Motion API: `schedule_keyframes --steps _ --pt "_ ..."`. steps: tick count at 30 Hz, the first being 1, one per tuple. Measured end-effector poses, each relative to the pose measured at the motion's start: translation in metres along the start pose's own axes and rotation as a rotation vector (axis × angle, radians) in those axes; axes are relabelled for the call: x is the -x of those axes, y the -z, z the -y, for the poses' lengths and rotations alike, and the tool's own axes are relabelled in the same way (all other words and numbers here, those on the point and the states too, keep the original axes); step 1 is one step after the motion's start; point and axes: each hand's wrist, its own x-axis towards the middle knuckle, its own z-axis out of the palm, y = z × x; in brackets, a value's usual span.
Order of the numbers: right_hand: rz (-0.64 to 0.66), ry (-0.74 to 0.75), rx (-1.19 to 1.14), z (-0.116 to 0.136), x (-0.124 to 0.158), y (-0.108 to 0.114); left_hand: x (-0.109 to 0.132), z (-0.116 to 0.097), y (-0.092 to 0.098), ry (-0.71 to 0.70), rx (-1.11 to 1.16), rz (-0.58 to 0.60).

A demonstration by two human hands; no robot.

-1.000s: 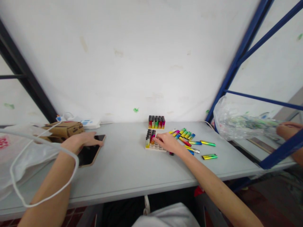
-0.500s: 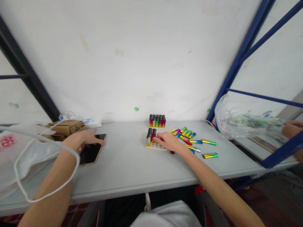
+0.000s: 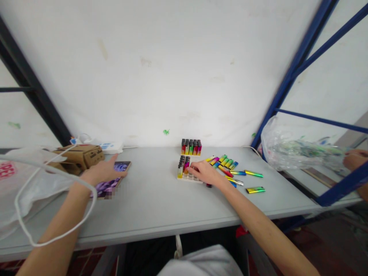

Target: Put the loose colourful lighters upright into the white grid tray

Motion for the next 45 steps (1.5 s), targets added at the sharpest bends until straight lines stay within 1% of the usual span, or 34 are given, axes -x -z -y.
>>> schedule_keyframes --steps 2,3,7,10,15,18,24,27,32,39,41,43,45 --pt "0.003 -0.004 -0.004 0.0 0.0 0.0 0.012 0.001 -0.006 0.01 -0.033 0.007" --pt "0.003 -0.006 -0.008 0.0 0.001 0.001 0.018 0.0 -0.009 0.019 -0.039 -0.008" --pt "0.009 0.001 -0.029 0.001 0.001 0.001 0.042 -0.006 -0.018 0.086 -0.044 -0.148" --pt "0.018 0.001 -0.034 0.002 0.001 0.002 0.049 -0.011 -0.024 0.121 -0.04 -0.222" --pt "0.041 -0.025 -0.022 0.005 0.001 0.005 0.046 -0.011 -0.029 0.148 -0.03 -0.288" --pt "0.048 -0.028 -0.023 0.006 0.002 0.006 0.045 -0.009 -0.031 0.165 -0.017 -0.304" --pt "0.048 -0.026 -0.031 0.005 0.001 0.002 0.045 -0.009 -0.03 0.166 0.033 -0.308" --pt "0.039 -0.014 -0.04 0.002 0.0 -0.001 0.046 -0.011 -0.029 0.186 0.036 -0.308" --pt "0.029 0.005 -0.042 -0.002 0.0 -0.005 0.049 -0.018 -0.027 0.173 0.029 -0.324" --pt "0.02 0.014 -0.045 -0.001 0.001 -0.001 0.047 -0.017 -0.028 0.141 -0.001 -0.303" --pt "0.01 0.012 -0.041 -0.002 0.0 -0.002 0.048 -0.019 -0.029 0.13 0.011 -0.353" --pt "0.0 0.009 -0.022 -0.004 -0.001 -0.005 0.049 -0.025 -0.028 0.096 0.009 -0.451" --pt "-0.002 0.013 -0.004 -0.006 -0.002 -0.008 0.05 -0.038 -0.025 0.016 -0.012 -0.556"
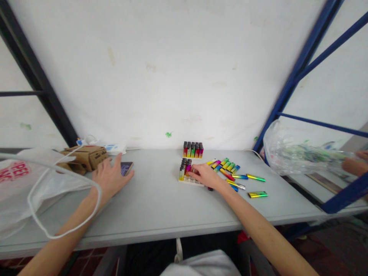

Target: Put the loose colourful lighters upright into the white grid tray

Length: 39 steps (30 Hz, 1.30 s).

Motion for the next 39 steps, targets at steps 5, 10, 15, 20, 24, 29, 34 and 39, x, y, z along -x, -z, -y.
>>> schedule_keyframes --steps 5,10,15,20,24,29,34,39 --pt "0.048 0.005 -0.032 0.0 0.0 0.004 -0.011 -0.059 0.0 -0.257 0.21 0.055" --pt "0.039 -0.056 -0.062 -0.02 0.006 0.026 -0.032 -0.119 -0.012 -0.607 0.623 0.505" --pt "-0.015 -0.295 0.143 -0.065 0.016 0.041 -0.055 -0.132 -0.015 -0.697 0.808 0.816" --pt "-0.004 -0.547 0.261 -0.087 0.022 0.037 -0.05 -0.134 -0.018 -0.749 0.789 0.775" --pt "-0.029 -0.661 0.316 -0.083 0.013 0.025 -0.029 -0.147 -0.029 -0.771 0.695 0.547" --pt "-0.061 -0.699 0.328 -0.082 -0.004 0.016 -0.02 -0.152 -0.034 -0.726 0.685 0.476" --pt "-0.169 -0.609 0.125 -0.092 -0.006 0.013 -0.021 -0.151 -0.033 -0.747 0.672 0.45" --pt "-0.407 -0.356 -0.203 -0.091 -0.008 0.01 -0.02 -0.15 -0.033 -0.743 0.678 0.451"
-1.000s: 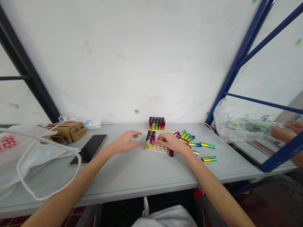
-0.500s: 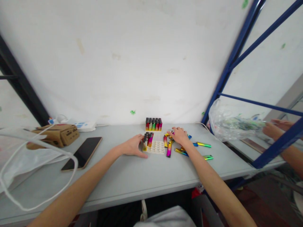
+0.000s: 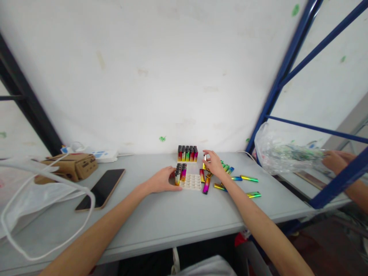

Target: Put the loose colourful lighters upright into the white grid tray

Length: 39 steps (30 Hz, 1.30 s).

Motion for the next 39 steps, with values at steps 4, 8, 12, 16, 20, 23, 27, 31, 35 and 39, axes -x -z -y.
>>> schedule_keyframes --steps 4,8,12,16,20,23,27,31,35,39 --pt "-0.058 -0.067 -0.335 0.014 -0.001 -0.005 0.0 0.0 0.001 -0.007 0.016 0.009" --pt "0.04 -0.17 -0.582 0.027 0.002 -0.007 0.001 -0.001 0.0 -0.002 0.01 -0.014" --pt "0.219 -0.123 -0.754 0.036 0.01 -0.008 0.001 -0.001 -0.003 0.006 -0.011 -0.027" --pt "0.302 -0.21 -0.758 0.048 0.018 -0.013 0.001 0.0 -0.005 -0.009 -0.024 -0.029" --pt "0.201 -0.188 -0.577 0.055 0.018 -0.016 0.001 0.001 -0.005 -0.017 -0.031 -0.027" --pt "0.078 -0.088 -0.421 0.054 0.017 -0.018 0.001 0.0 -0.004 -0.006 -0.019 -0.024" --pt "-0.03 -0.086 -0.271 0.052 0.017 -0.018 0.001 -0.001 -0.004 0.004 -0.005 -0.023" --pt "-0.065 -0.088 -0.204 0.054 0.019 -0.019 0.001 -0.001 -0.004 0.007 -0.009 -0.024" --pt "-0.062 -0.06 -0.188 0.058 0.021 -0.02 0.001 -0.001 -0.004 -0.002 -0.013 -0.029" --pt "-0.011 0.016 -0.161 0.062 0.025 -0.018 0.001 -0.001 -0.005 -0.007 -0.024 -0.03"
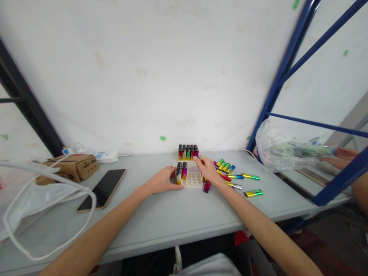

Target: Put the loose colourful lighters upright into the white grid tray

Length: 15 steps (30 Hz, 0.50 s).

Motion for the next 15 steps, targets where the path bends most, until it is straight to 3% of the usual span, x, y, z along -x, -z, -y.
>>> schedule_keyframes --steps 4,8,15 --pt "0.144 0.136 0.044 0.007 0.004 0.004 -0.001 0.001 -0.004 0.036 -0.025 -0.025" --pt "0.201 0.291 0.138 0.012 0.005 0.008 -0.002 0.002 -0.008 0.037 -0.027 -0.04" --pt "0.38 0.277 0.089 0.009 0.007 0.008 -0.002 0.004 -0.01 0.024 -0.02 -0.068"
